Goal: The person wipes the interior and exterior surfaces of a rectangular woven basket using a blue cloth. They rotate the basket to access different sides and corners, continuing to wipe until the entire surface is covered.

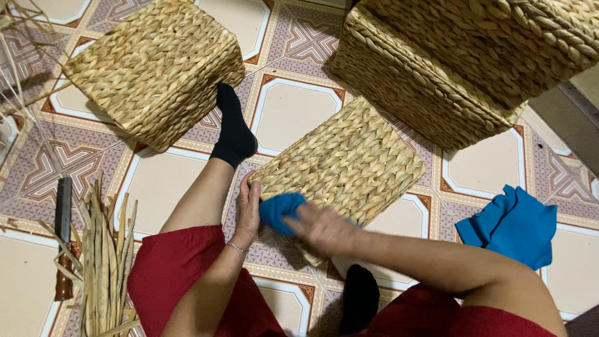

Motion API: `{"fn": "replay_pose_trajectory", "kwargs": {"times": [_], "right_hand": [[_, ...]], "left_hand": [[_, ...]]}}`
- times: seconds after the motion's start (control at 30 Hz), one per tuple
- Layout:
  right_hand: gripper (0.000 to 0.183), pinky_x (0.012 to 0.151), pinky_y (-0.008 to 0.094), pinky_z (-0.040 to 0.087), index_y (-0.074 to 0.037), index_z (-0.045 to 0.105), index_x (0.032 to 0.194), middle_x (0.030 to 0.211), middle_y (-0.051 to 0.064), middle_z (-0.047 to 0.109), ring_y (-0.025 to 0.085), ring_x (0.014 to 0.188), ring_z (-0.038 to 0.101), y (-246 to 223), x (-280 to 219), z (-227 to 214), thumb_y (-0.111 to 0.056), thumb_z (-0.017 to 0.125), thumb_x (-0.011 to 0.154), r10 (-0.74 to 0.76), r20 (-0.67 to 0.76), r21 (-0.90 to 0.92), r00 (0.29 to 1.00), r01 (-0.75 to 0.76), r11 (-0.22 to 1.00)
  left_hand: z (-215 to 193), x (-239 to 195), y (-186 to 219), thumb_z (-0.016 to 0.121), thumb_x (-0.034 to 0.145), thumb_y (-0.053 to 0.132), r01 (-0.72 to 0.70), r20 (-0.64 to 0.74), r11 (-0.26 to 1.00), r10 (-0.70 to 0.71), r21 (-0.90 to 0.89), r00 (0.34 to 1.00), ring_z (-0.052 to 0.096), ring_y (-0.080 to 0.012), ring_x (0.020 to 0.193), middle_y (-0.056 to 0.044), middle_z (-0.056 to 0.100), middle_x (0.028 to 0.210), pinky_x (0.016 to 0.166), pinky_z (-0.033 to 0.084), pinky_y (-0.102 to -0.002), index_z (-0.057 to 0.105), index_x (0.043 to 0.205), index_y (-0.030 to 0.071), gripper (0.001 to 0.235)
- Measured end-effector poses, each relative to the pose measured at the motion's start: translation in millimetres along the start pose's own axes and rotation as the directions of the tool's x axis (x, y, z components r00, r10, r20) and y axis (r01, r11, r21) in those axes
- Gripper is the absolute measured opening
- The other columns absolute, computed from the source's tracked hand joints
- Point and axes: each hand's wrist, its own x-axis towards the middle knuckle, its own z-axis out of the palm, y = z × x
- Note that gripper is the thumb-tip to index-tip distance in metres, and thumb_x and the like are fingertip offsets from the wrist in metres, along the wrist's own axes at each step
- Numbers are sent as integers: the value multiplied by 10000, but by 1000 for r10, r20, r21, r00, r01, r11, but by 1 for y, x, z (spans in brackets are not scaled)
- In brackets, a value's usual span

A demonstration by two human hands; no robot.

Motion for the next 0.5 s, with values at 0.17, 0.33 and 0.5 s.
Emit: {"fn": "replay_pose_trajectory", "kwargs": {"times": [0.17,0.33,0.5], "right_hand": [[503,591,405,565,-79,531,1265,954,184,606,318,825,617,92,-45,-10,-172,676,793,244,-352,-178,903,-321,930],[368,514,470,548,-33,566,1225,859,210,589,361,750,601,169,-89,-19,-190,681,913,590,-319,-246,742,-666,705],[290,634,522,533,-65,578,1153,928,192,609,371,816,615,154,-89,-7,-104,658,877,688,-339,-213,641,-765,608]], "left_hand": [[1,3,4,440,1040,506,22,-33,986,-17,163,999,593,-205,1160,-125,645,1271,1012,444,-345,454,1486,109,597],[0,2,10,415,1034,522,83,-21,982,-80,171,997,609,-246,1111,-159,663,1195,995,463,-370,452,1490,122,607],[3,5,0,420,1042,514,20,-43,987,-14,159,999,594,-252,1171,-159,641,1275,1029,443,-377,462,1475,111,593]]}}
